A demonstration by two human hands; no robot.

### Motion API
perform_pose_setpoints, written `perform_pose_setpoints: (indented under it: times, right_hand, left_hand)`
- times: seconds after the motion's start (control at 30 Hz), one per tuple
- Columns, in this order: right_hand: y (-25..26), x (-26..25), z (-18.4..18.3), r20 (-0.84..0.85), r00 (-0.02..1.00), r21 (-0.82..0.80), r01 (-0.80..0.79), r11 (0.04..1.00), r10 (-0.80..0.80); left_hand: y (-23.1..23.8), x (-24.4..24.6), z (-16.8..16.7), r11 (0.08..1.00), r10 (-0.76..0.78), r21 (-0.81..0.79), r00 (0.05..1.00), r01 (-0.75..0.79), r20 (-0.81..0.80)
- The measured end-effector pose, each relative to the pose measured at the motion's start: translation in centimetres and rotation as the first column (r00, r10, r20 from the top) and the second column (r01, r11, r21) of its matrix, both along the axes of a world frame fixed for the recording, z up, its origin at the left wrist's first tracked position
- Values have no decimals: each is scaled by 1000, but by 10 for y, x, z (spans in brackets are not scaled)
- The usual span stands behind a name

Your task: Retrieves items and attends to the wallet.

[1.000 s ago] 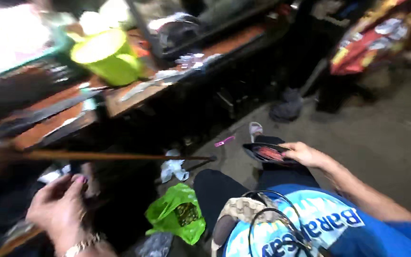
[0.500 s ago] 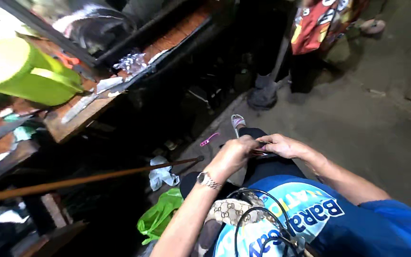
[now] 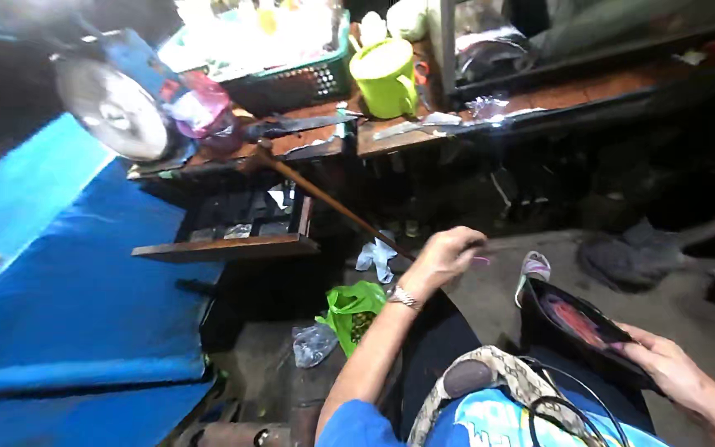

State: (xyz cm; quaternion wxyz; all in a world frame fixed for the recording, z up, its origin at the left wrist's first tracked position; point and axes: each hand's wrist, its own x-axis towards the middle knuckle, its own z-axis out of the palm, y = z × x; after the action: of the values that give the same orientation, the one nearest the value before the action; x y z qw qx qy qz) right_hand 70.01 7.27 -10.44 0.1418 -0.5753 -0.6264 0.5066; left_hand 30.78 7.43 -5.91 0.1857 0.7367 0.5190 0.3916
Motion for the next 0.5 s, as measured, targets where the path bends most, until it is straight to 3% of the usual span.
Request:
perform_pose_setpoints:
  times: [0.1,0.23,0.37,0.5]
  right_hand:
    - [0,-4,3,17,1000,-16,1,1000,-1]
    - [1,-8,12,71,997,-67,-1,998,6]
    - [1,-18,21,120,992,-101,-13,995,26]
    - [1,-30,24,149,988,-109,-23,994,39]
  left_hand:
    - [-29,-83,5,931,365,57,926,-361,-100]
    - [-85,-185,29,685,713,80,643,-724,-278]
    - [-120,-266,49,415,820,13,367,-910,-439]
    - [-125,-322,48,252,802,-88,259,-964,-539]
